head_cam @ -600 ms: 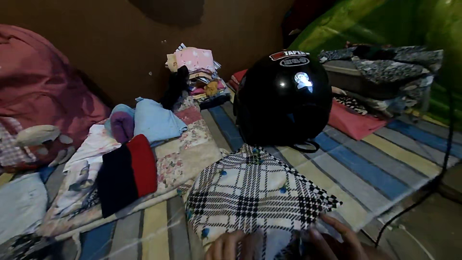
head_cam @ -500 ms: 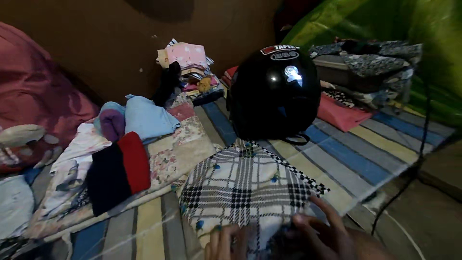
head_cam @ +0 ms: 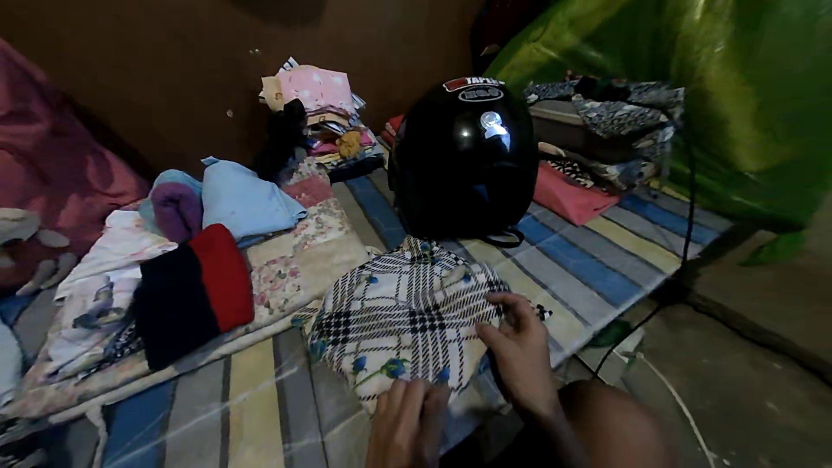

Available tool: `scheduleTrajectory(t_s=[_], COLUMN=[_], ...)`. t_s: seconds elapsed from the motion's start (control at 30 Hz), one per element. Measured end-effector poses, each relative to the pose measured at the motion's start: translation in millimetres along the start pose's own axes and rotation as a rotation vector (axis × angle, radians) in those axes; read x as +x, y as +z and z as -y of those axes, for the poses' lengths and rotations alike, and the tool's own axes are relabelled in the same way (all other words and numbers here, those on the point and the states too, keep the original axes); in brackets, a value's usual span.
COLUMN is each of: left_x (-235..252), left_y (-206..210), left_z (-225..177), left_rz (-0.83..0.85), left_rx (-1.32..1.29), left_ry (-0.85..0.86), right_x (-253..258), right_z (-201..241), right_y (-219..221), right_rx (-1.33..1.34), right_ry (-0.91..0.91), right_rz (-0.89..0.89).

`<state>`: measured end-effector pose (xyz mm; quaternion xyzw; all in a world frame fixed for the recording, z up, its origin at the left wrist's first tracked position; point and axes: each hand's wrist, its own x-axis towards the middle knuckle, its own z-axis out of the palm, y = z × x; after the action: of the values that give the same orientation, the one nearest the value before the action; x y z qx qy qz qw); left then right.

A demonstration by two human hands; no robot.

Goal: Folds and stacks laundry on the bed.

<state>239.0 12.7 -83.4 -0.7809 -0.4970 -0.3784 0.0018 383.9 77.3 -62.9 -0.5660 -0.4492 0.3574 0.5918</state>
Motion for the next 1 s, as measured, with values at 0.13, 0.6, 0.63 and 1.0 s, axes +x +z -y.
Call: scheduleTrajectory(t_s=[0.13,0.6,0.63,1.0], left_x=[-8.0,23.0,34.7,50.7], left_y=[-10.3,-38.7,-33.4,-23.5], left_z=[1.1,-1.4,8.3,98.6], left_rz=[0.062,-0.005,-0.082,0.478], left_rx=[-0.016,-0.112,-0.054,0.058], left_ry=[-0.050,0.024,0.027,-0.339], right_x=[-4.4,-22.7,-19.5,-1.5], right_z=[7.6,-16.5,-18.5,-26.7], right_y=[-3.4,4.1,6.3,-32.3], right_rx=[-0.487,-0.772,-0.812,-1.010], right_ry=[-0.093,-0.768,-0.758,-0.305], right_rz=[-0.007,-0.242,-0.189,0.190])
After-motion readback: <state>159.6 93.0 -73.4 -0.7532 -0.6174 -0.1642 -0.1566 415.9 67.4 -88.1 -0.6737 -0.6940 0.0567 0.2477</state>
